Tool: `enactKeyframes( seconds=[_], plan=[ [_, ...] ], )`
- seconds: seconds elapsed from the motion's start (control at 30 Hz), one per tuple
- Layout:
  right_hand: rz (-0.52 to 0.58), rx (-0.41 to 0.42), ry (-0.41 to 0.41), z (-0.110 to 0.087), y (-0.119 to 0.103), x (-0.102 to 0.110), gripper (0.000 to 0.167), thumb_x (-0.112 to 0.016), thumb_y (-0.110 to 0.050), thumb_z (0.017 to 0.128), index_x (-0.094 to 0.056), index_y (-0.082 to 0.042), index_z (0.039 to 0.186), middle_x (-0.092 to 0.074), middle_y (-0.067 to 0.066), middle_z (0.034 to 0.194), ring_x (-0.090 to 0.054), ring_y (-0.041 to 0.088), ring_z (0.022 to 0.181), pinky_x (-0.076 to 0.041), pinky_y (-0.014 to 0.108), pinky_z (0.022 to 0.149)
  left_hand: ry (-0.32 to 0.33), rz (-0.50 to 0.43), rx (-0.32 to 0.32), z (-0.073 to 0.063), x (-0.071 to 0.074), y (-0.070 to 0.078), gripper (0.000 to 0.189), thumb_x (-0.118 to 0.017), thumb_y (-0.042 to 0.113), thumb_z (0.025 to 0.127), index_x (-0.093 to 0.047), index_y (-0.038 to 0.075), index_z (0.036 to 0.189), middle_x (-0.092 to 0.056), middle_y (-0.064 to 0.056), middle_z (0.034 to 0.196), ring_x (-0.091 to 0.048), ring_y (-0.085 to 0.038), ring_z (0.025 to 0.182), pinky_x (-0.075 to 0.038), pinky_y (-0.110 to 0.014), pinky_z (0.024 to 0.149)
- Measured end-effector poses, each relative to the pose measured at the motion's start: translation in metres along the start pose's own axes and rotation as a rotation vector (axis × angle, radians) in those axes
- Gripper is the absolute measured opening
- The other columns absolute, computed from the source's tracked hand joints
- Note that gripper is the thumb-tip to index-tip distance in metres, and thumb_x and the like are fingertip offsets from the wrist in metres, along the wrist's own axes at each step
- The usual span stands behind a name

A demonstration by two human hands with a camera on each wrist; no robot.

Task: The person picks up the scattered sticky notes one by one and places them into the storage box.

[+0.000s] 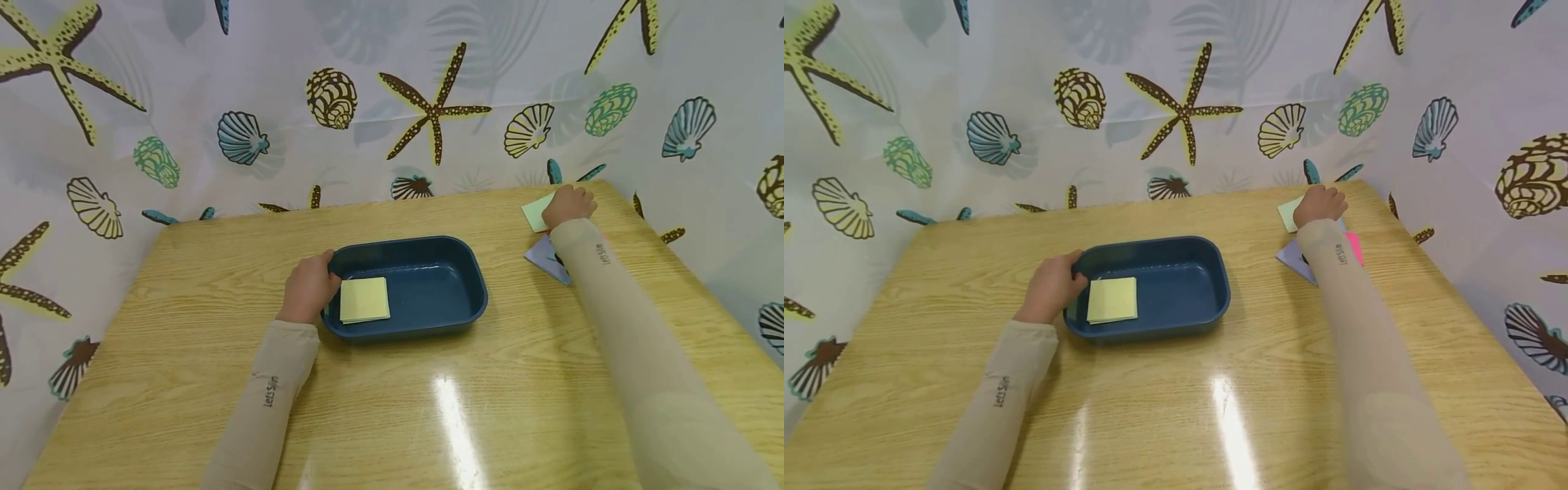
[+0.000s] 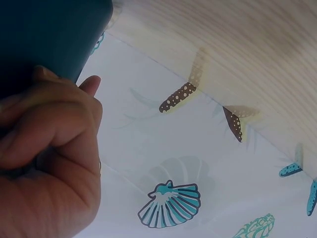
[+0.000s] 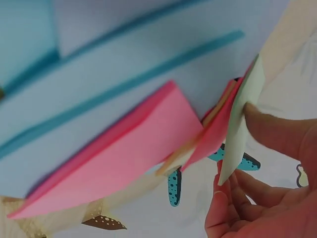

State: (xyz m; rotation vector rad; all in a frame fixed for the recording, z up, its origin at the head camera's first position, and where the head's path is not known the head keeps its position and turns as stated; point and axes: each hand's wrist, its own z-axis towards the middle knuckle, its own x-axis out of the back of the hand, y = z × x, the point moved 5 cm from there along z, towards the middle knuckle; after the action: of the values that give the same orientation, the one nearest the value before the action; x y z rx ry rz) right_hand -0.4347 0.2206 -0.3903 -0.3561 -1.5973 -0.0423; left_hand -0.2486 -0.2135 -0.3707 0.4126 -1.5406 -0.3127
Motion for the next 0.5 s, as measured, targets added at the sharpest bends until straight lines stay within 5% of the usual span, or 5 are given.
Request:
enactKeyframes(
  seconds=[0.23, 0.37, 0.5],
  plan=[
    [0.155, 0.025, 0.038, -0.008, -0.009, 0.018, 0.037, -0.045, -0.005, 0.084, -0.052, 0.02, 0.11, -0.051, 0.038, 0.115, -0.046, 0.051, 0.11, -0.037, 0.056, 0.096, -0.004, -0.001, -0.001, 0.001, -0.001, -0.001, 0.052, -0.057, 0.002, 0.087, -0.051, 0.001, 0.139, -0.068, -0.022, 0.097, -0.045, -0.02, 0.055, -0.03, -0.028, 0.046],
    [0.307, 0.085, 0.083, -0.018, -0.021, 0.034, 0.021, -0.045, -0.002, 0.079, -0.054, 0.015, 0.088, -0.054, 0.031, 0.096, -0.052, 0.044, 0.092, -0.045, 0.054, 0.082, -0.007, -0.009, 0.0, 0.001, -0.001, -0.001, 0.052, -0.057, 0.003, 0.087, -0.051, 0.001, 0.139, -0.068, -0.021, 0.097, -0.046, -0.02, 0.055, -0.03, -0.028, 0.046],
    [0.39, 0.148, 0.064, -0.029, -0.04, 0.047, 0.028, -0.042, 0.001, 0.078, -0.058, 0.016, 0.097, -0.056, 0.03, 0.104, -0.053, 0.044, 0.098, -0.046, 0.051, 0.081, -0.004, -0.011, -0.003, 0.001, -0.001, -0.002, 0.052, -0.057, 0.003, 0.087, -0.051, 0.001, 0.138, -0.067, -0.019, 0.089, -0.043, -0.019, 0.054, -0.03, -0.028, 0.046]
  ],
)
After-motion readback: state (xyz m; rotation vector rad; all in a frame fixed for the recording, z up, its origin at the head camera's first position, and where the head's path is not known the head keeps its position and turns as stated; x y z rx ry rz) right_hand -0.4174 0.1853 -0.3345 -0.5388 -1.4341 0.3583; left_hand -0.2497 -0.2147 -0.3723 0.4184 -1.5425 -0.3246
